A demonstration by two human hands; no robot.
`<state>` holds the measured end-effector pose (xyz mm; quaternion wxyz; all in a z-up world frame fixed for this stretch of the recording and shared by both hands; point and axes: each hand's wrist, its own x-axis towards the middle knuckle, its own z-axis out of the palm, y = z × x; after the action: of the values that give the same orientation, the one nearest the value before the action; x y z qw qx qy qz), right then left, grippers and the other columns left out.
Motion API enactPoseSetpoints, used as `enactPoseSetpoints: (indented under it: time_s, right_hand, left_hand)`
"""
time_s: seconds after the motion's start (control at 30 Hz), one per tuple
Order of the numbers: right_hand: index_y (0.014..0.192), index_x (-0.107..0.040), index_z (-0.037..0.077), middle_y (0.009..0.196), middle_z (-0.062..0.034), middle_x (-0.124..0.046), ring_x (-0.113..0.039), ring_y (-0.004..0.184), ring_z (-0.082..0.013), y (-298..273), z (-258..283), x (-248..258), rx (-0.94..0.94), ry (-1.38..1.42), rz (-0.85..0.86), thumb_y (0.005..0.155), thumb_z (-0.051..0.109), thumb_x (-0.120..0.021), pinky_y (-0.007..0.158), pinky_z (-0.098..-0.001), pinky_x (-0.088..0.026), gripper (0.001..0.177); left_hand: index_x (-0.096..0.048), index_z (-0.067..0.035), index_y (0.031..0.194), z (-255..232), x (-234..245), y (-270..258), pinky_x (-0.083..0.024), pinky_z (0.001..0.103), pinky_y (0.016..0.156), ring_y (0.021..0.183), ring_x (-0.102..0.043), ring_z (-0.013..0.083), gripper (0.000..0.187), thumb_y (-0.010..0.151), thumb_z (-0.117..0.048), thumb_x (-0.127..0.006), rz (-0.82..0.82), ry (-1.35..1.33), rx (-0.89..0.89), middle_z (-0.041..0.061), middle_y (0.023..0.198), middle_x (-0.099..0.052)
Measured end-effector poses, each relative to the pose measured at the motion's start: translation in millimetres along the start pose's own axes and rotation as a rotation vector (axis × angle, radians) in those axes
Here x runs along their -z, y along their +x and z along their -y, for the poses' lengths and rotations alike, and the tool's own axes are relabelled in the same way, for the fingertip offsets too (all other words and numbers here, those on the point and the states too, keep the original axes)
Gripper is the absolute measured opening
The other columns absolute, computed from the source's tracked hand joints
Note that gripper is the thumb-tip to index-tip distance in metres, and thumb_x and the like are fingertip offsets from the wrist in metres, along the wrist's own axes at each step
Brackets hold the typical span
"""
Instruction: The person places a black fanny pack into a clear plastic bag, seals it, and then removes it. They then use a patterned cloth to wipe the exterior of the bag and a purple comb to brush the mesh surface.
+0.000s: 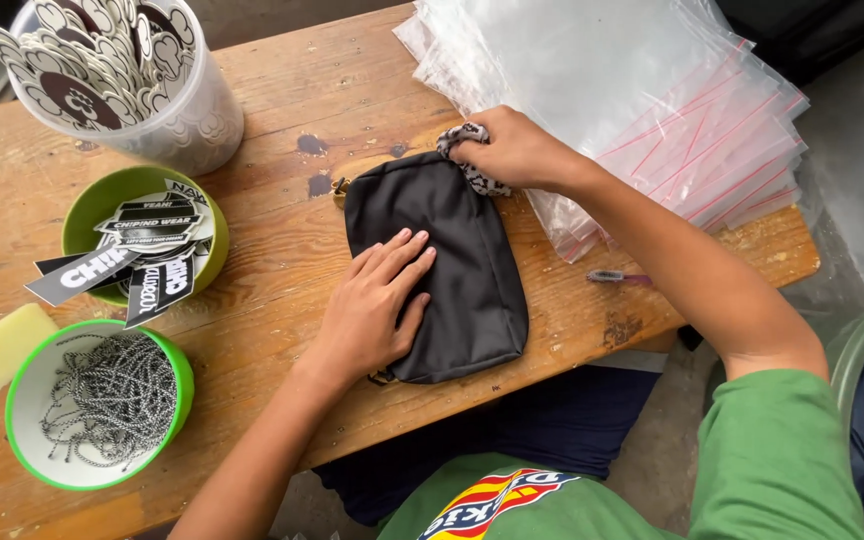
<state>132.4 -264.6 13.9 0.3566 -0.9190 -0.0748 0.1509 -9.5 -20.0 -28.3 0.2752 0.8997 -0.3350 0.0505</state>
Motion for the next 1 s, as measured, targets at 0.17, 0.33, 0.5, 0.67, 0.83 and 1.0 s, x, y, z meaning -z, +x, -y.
enactPoseSetpoints:
  time_s: [0.17,0.33,0.5,0.67,0.83,1.0]
  right_hand:
    - [0.105,-0.073,0.006,0.084,-0.0132,-0.072,-0.071,0.080,-0.0285,-5.2,20.6,8.5,0.025,-0.006,0.041,0.089,0.020,-0.064,0.071,-0.0419,-0.054,0.023]
    - [0.103,-0.066,-0.002,0.087,-0.0183,-0.071,-0.067,0.077,-0.0317,-31.2,63.6,24.9,0.011,-0.001,0.119,0.093,0.017,-0.063,0.074,-0.0430,-0.056,0.022]
    - [0.111,-0.062,-0.004,0.093,-0.0258,-0.069,-0.070,0.086,-0.0501,-12.0,9.0,-20.3,0.182,-0.360,-0.065,0.084,0.022,-0.075,0.071,-0.0588,-0.057,0.040]
    - [0.107,-0.059,-0.007,0.086,-0.0248,-0.067,-0.070,0.082,-0.0505,-38.1,9.1,-28.6,0.168,-0.338,-0.160,0.089,0.020,-0.070,0.067,-0.0572,-0.057,0.034]
    - [0.105,-0.062,0.000,0.087,-0.0241,-0.070,-0.071,0.084,-0.0486,-99.7,2.1,-38.2,0.083,-0.452,0.062,0.092,0.033,-0.063,0.072,-0.0595,-0.057,0.035]
    - [0.101,-0.063,0.005,0.089,-0.0210,-0.071,-0.072,0.087,-0.0459,-173.8,22.2,-23.5,0.052,-0.508,0.281,0.089,0.031,-0.059,0.075,-0.0587,-0.057,0.028]
  left_hand:
    - [-0.059,-0.008,0.138,-1.0,3.0,2.5,-0.036,0.046,0.113,0.141,-0.047,0.0311,0.048,0.092,-0.020,-0.061,0.012,-0.021,0.005,0.012,0.145,-0.055]
    - [-0.060,-0.009,0.138,-2.4,4.9,3.3,-0.036,0.046,0.113,0.141,-0.047,0.0301,0.047,0.092,-0.021,-0.061,0.021,-0.012,0.017,0.011,0.145,-0.056]
    - [-0.060,-0.009,0.137,-2.6,3.1,2.4,-0.036,0.045,0.113,0.140,-0.048,0.0304,0.047,0.092,-0.020,-0.062,0.006,-0.011,0.009,0.011,0.145,-0.056]
    - [-0.061,-0.009,0.136,-1.5,1.6,1.5,-0.037,0.046,0.113,0.139,-0.048,0.0302,0.046,0.091,-0.020,-0.063,-0.006,-0.019,0.010,0.011,0.145,-0.057]
    - [-0.061,-0.010,0.136,-3.8,2.9,2.2,-0.036,0.044,0.113,0.139,-0.049,0.0290,0.047,0.091,-0.020,-0.064,-0.018,-0.009,0.019,0.010,0.144,-0.058]
    - [-0.061,-0.011,0.137,-0.6,-2.4,-0.4,-0.036,0.043,0.114,0.140,-0.049,0.0271,0.047,0.091,-0.022,-0.064,-0.017,0.006,0.016,0.009,0.145,-0.057]
